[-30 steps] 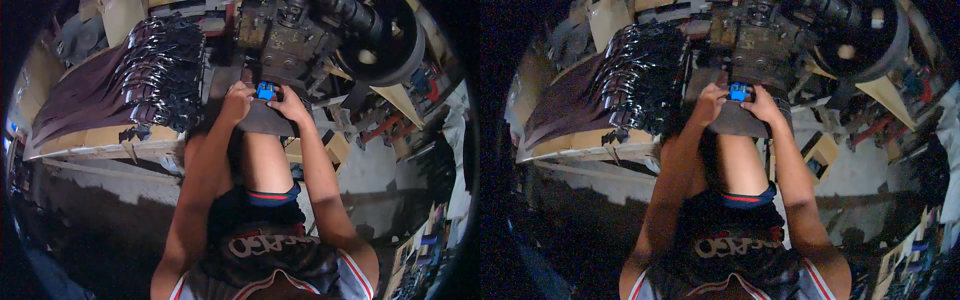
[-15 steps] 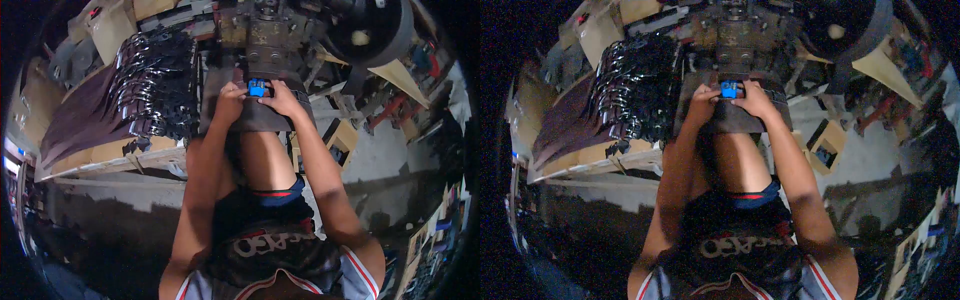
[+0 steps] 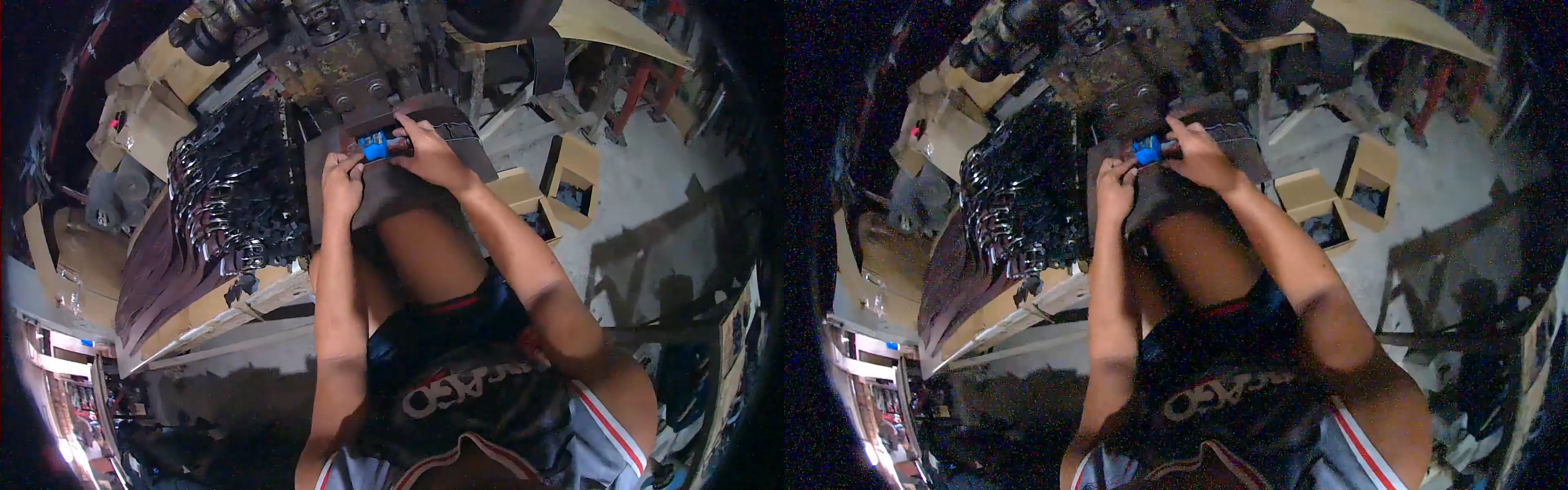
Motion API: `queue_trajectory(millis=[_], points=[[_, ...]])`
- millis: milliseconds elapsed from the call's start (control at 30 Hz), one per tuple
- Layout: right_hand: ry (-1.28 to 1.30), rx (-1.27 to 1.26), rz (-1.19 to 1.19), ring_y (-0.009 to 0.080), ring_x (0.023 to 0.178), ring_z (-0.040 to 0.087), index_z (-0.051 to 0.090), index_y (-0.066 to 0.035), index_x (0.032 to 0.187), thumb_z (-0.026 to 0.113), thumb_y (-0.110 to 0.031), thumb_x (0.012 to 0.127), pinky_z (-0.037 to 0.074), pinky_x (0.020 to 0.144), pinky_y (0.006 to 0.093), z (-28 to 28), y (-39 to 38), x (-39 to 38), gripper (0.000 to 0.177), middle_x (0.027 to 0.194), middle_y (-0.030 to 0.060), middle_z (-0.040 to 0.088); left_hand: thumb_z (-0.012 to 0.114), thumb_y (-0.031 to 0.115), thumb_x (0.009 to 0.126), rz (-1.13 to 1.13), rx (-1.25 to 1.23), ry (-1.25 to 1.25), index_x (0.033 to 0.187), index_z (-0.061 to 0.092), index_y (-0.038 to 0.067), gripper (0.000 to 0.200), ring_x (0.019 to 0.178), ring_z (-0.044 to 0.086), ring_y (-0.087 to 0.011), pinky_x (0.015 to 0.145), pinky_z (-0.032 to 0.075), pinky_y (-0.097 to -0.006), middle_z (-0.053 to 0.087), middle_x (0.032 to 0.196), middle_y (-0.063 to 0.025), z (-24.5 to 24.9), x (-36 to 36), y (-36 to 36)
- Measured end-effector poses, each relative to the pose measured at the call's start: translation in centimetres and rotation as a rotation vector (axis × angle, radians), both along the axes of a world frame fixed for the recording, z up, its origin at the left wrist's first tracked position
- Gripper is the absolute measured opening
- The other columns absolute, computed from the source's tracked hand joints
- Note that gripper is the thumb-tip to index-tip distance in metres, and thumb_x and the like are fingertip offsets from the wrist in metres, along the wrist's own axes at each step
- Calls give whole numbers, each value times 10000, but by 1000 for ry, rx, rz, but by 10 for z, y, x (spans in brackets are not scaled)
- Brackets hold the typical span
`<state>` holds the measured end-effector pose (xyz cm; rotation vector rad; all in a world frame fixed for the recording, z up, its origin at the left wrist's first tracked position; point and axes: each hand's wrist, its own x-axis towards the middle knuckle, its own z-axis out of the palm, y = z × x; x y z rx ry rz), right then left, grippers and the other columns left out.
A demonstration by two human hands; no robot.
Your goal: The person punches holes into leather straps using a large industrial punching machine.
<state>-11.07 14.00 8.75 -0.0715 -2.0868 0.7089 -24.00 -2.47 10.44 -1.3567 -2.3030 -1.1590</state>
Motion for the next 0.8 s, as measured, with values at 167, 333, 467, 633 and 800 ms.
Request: queue_trajectory(millis=[167, 333, 467, 633, 800], points=[[-193, -12, -147, 368, 1016, 553, 454, 9, 1304, 816, -241, 674, 435, 865, 458, 10, -11, -18, 768, 976, 171, 634, 660, 50, 798, -12, -6, 25, 1019, 707, 60, 226, 905, 565, -303, 829, 453, -363, 555, 924, -138, -3, -7, 2], [-343, -77, -124, 378, 1016, 575, 557, -23, 1206, 797, -226, 686, 440, 879, 459, 16, -5, -29, 607, 1015, 193, 635, 662, 69, 800, -9, 1, 38, 1015, 708, 57, 219, 916, 566, -305, 841, 453, -367, 561, 928, -137, -4, -6, 2], [-89, -272, -5, 375, 1048, 600, 564, -19, 1195, 762, -153, 724, 477, 903, 382, 21, 1, 21, 529, 1164, 197, 613, 666, 26, 792, -2, 17, 39, 1004, 700, 22, 214, 914, 570, -302, 836, 451, -360, 573, 923, -140, -1, -1, 0], [204, -1158, 355, 238, 1037, 614, 473, 28, 1258, 670, -126, 864, 524, 896, 348, -5, 1, 86, 466, 1168, 157, 605, 663, 27, 797, -35, 116, 50, 1041, 673, 26, 244, 928, 591, -332, 843, 463, -358, 603, 969, -156, -5, -4, -3], [321, -1659, 871, 266, 1063, 594, 466, 29, 1258, 578, -195, 933, 515, 923, 363, 7, -14, 132, 411, 1190, 185, 581, 675, 12, 781, 1, 199, 130, 1059, 652, 20, 280, 981, 598, -335, 864, 468, -361, 621, 1044, -166, 30, 29, -12]])
